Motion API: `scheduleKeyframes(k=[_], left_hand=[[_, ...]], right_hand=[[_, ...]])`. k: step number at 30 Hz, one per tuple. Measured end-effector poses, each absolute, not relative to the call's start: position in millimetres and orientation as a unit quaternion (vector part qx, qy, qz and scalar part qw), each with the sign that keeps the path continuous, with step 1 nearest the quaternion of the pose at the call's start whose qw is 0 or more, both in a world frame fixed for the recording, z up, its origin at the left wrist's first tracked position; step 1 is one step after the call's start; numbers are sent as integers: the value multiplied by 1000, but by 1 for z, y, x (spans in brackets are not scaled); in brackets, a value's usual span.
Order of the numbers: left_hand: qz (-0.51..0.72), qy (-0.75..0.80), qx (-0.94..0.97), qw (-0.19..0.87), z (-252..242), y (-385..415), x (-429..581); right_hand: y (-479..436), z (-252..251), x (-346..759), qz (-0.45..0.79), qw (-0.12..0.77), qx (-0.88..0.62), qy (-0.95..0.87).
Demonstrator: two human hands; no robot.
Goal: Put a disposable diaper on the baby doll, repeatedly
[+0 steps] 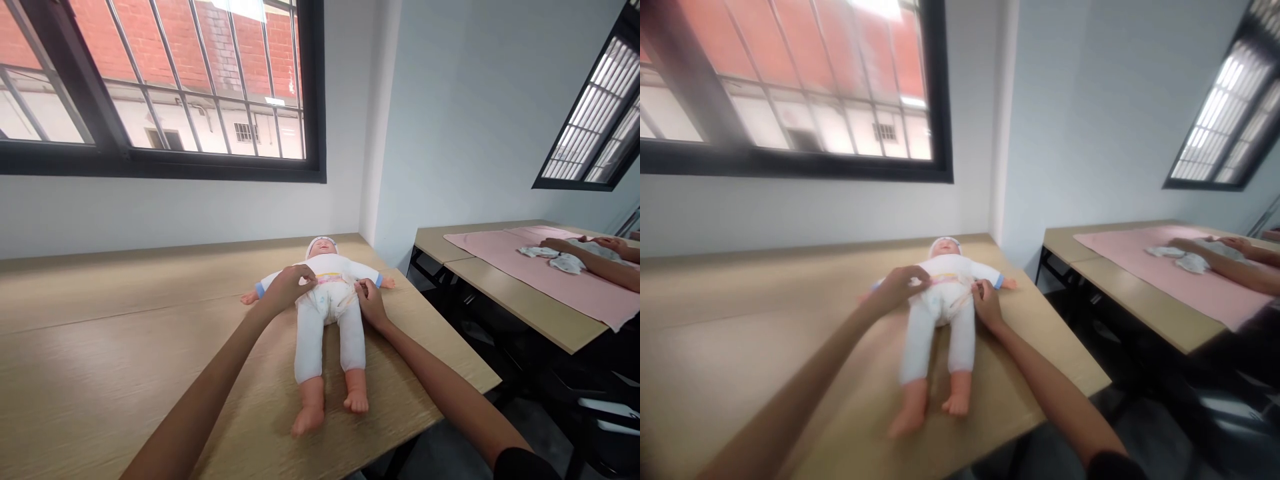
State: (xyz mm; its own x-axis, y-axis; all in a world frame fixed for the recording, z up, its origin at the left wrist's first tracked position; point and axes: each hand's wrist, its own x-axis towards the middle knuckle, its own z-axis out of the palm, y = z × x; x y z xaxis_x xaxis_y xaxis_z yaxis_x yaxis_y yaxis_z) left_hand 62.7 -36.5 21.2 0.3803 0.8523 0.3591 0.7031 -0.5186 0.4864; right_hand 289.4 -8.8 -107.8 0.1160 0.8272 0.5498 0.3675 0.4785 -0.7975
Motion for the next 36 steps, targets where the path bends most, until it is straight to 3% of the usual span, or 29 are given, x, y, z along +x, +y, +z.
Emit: scheduleKeyframes(k=[36], left_hand=[[304,480,818,89,10,-34,69]], right_hand=[[-9,-108,288,201,583,-467,-634]])
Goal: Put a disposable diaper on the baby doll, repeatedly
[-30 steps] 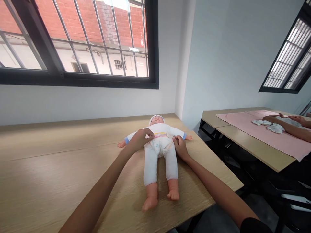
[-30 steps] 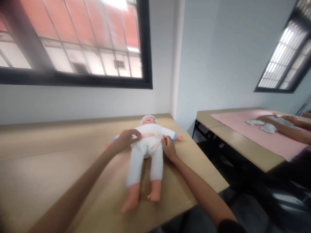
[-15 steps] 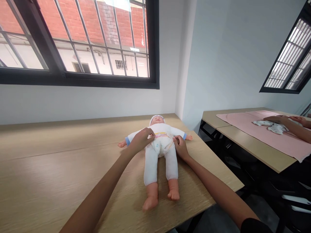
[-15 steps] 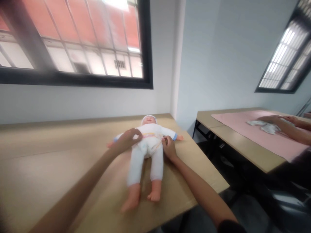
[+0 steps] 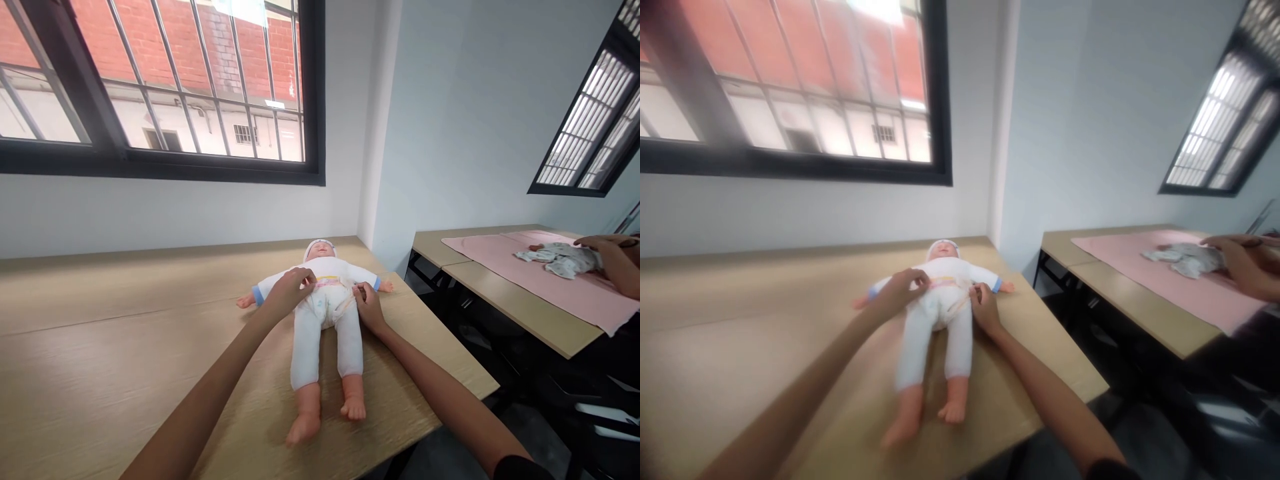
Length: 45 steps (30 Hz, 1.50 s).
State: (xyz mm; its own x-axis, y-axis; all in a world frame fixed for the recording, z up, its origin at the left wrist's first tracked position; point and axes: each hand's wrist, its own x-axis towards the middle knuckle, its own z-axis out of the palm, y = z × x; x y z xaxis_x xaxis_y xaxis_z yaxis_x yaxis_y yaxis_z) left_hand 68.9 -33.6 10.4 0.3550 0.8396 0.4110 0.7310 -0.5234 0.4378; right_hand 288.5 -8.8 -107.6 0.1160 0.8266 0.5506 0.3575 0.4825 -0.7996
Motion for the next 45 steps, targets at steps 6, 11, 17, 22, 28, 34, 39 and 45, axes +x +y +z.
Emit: scheduleKeyframes(k=[6,11,17,22,28,34,39,45], left_hand=[[288,464,832,96,13,-35,67],[291,460,834,91,13,-33,62],[297,458,835,74,12,-36,67],[293,471,830,62,12,-37,72],[297,482,822,65,12,-38,73],[294,491,818,60,10,-38,73],[296,487,819,64,8,-36,73],[305,482,818,71,7,-35,72]], right_hand=[[-8,-108,289,196,583,-466,-636],[-5,-112,290,205,587,-457,-636],[-6,-110,290,200,586,-465,-633],[-10,-106,289,204,581,-468,-634],[-8,-108,290,207,580,-467,-635],[-9,-107,290,197,579,-467,-639],[-11,-105,290,193,580,-471,-636],[-10,-107,290,207,580,-464,-637]])
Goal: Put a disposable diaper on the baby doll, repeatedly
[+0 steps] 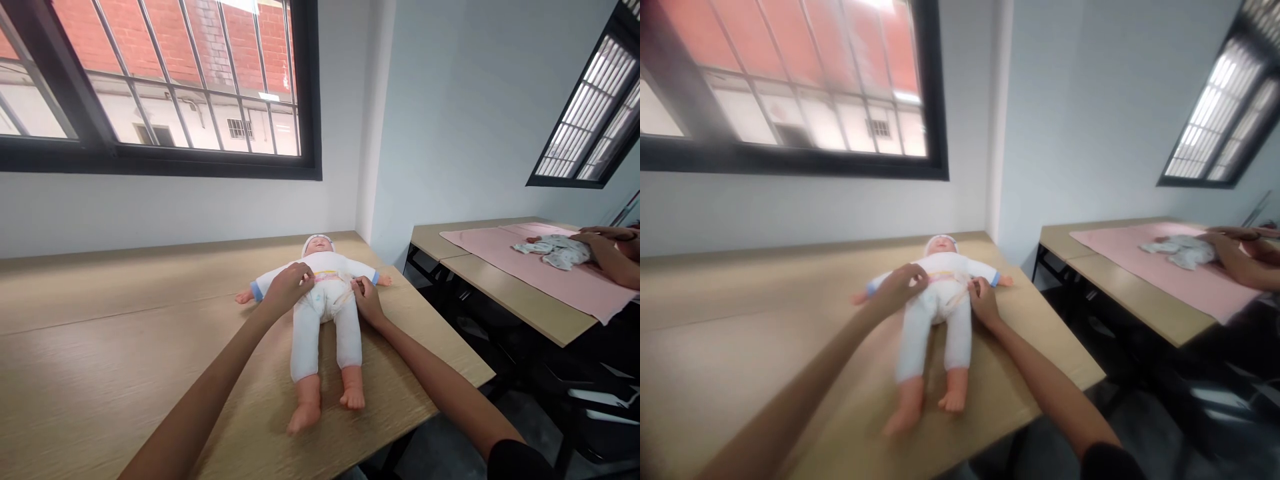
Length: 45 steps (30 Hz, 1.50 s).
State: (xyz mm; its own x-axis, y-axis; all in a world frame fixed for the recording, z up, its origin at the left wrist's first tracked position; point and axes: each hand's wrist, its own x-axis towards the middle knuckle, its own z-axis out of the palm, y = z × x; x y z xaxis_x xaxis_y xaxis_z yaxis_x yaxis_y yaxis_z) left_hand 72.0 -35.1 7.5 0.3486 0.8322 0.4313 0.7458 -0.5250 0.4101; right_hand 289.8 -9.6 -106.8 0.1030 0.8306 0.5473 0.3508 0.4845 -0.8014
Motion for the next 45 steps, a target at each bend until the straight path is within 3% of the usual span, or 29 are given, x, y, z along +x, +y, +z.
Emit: scheduleKeyframes(k=[45], left_hand=[[290,486,820,88,13,-38,75]], right_hand=[[-10,-106,290,193,577,-471,-638]])
